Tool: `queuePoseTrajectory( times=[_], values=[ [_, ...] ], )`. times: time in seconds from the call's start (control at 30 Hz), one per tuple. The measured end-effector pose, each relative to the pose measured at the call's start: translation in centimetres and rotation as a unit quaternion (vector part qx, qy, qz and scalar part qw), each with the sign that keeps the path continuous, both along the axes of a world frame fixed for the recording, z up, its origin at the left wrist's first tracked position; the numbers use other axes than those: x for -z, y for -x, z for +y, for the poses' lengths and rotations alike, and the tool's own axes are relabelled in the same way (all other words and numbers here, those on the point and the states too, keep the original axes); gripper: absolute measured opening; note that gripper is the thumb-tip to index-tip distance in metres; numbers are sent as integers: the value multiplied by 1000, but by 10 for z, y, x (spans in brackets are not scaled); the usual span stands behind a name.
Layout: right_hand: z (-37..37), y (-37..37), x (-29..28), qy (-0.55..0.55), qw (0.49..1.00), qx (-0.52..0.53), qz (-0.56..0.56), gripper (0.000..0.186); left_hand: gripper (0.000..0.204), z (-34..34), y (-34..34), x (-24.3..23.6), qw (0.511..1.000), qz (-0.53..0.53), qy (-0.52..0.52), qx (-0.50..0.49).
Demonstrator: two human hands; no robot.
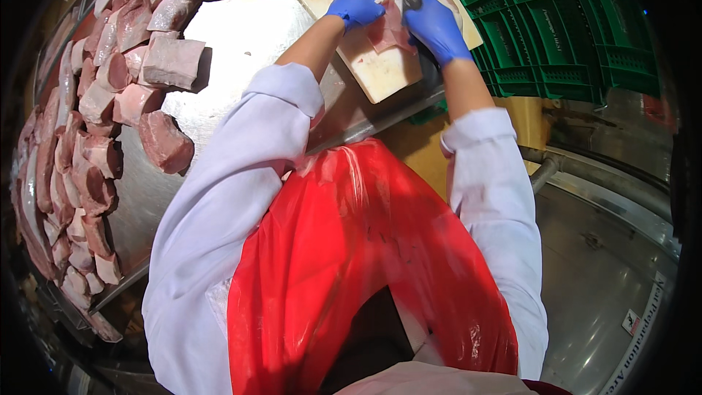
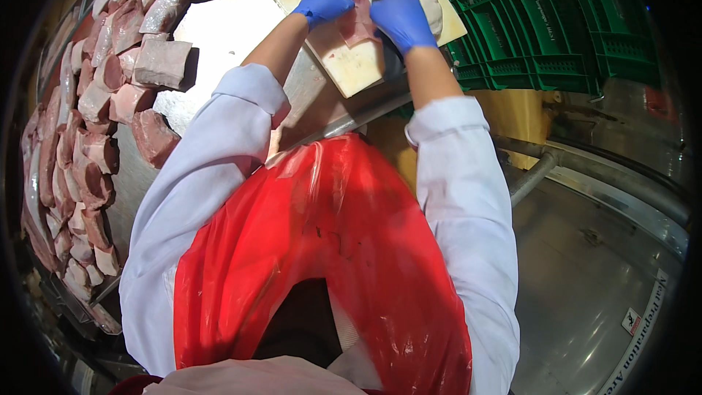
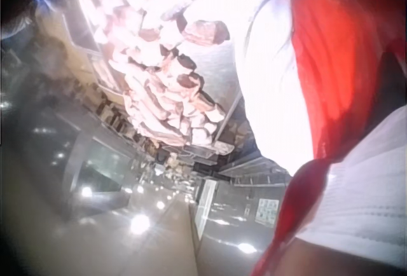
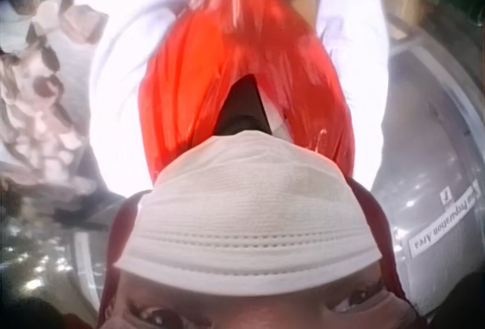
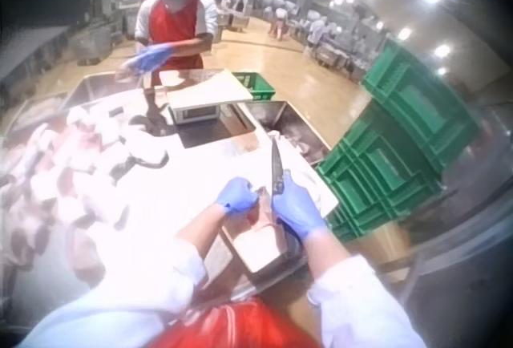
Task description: The person cuts large pieces of raw meat into smaller portions using a knife on a cutting board. The person repeatedly trims fat and separates meat pieces, placing the cut portions onto a metal tray.
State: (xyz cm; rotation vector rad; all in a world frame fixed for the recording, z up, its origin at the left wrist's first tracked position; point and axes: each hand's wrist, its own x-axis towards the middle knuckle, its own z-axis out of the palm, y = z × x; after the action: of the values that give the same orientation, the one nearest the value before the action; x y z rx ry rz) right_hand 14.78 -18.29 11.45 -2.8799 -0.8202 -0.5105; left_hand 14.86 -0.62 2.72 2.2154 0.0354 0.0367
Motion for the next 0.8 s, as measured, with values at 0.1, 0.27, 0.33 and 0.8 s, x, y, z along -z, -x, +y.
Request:
queuePoseTrajectory(
  times=[0.1,0.27,0.33,0.8],
  values=[
    [52,5,-28,-1,957,102,270,61,33,10,11,6,1000,-3,9,-23],
    [58,15,-20,48,928,59,365,63,33,2,24,2,997,-3,33,-63],
    [48,35,-10,81,942,38,324,63,33,-2,26,6,995,-26,39,-85],
    [-90,150,-53,324,904,-56,271,80,25,36,49,14,990,-48,-61,-118]
  ],
)
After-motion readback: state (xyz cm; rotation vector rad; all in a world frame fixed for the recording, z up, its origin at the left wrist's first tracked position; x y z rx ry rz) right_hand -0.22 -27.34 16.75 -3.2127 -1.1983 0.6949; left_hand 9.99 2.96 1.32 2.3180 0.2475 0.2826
